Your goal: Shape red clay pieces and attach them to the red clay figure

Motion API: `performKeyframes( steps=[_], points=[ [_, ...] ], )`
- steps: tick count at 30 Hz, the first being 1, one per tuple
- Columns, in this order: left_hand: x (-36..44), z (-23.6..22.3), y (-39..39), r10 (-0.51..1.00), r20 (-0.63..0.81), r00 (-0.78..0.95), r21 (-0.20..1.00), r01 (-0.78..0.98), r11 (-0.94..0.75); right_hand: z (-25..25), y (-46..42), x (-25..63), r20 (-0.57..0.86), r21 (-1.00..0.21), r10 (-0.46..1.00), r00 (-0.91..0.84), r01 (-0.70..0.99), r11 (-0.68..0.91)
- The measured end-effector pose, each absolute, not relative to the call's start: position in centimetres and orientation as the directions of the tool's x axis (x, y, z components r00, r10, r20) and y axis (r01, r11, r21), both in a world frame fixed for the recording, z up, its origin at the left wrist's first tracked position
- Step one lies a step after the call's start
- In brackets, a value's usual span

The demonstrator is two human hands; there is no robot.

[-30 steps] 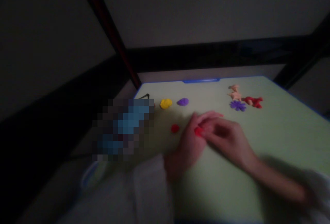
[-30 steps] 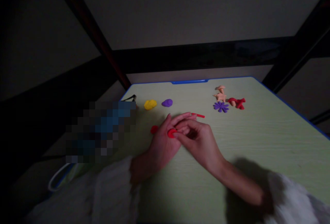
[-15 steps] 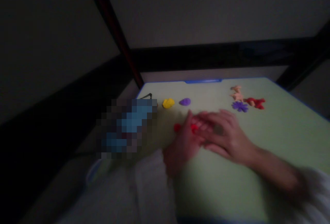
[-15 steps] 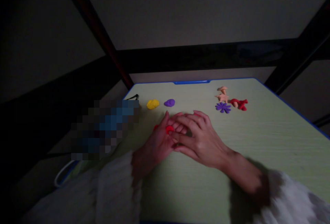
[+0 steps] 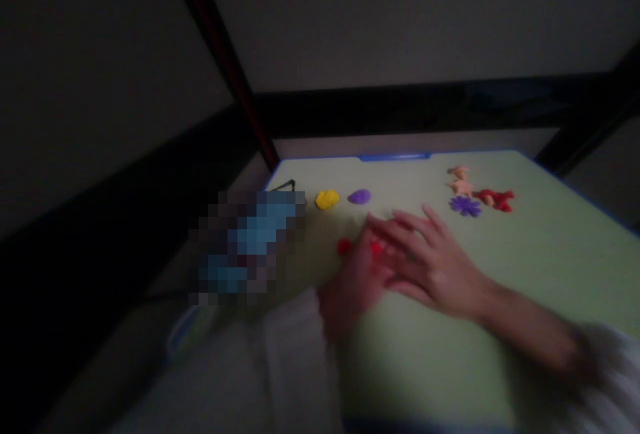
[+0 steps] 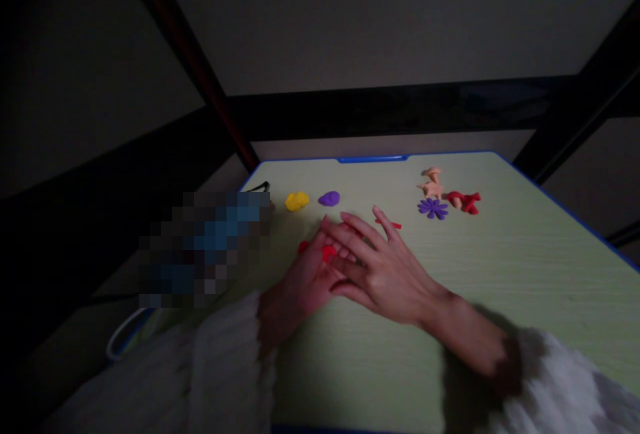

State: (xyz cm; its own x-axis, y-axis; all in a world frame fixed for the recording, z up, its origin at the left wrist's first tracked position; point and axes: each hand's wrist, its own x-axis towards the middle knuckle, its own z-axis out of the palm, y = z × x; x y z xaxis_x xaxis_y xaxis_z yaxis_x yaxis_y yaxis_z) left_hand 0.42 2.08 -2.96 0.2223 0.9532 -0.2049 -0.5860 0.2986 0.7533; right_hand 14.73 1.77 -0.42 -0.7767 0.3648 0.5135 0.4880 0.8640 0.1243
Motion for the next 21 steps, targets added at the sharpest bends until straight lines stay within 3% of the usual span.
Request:
performKeyframes(
  steps=[6, 11, 17, 21],
  points=[
    [0.5, -0.5, 2.1, 0.94, -0.291, 0.178, 0.585, -0.745, 0.322, -0.5, 1.0, 15.0, 0.602, 0.06, 0.274, -0.75, 0.385, 0.921],
    [1.0, 0.2, 2.0, 0.932, -0.327, 0.153, 0.462, -0.835, 0.299, -0.5, 0.8, 14.7, 0.527, 0.085, 0.301, -0.795, 0.402, 0.912],
    [1.3, 0.0, 1.8, 0.926, -0.339, 0.167, 0.392, -0.87, 0.301, -0.5, 0.9, 14.3, 0.479, 0.129, 0.332, -0.812, 0.439, 0.889],
    [1.3, 0.0, 1.8, 0.926, -0.342, 0.16, 0.413, -0.86, 0.3, -0.6, 0.8, 14.2, 0.482, 0.098, 0.364, -0.797, 0.462, 0.882]
  ],
)
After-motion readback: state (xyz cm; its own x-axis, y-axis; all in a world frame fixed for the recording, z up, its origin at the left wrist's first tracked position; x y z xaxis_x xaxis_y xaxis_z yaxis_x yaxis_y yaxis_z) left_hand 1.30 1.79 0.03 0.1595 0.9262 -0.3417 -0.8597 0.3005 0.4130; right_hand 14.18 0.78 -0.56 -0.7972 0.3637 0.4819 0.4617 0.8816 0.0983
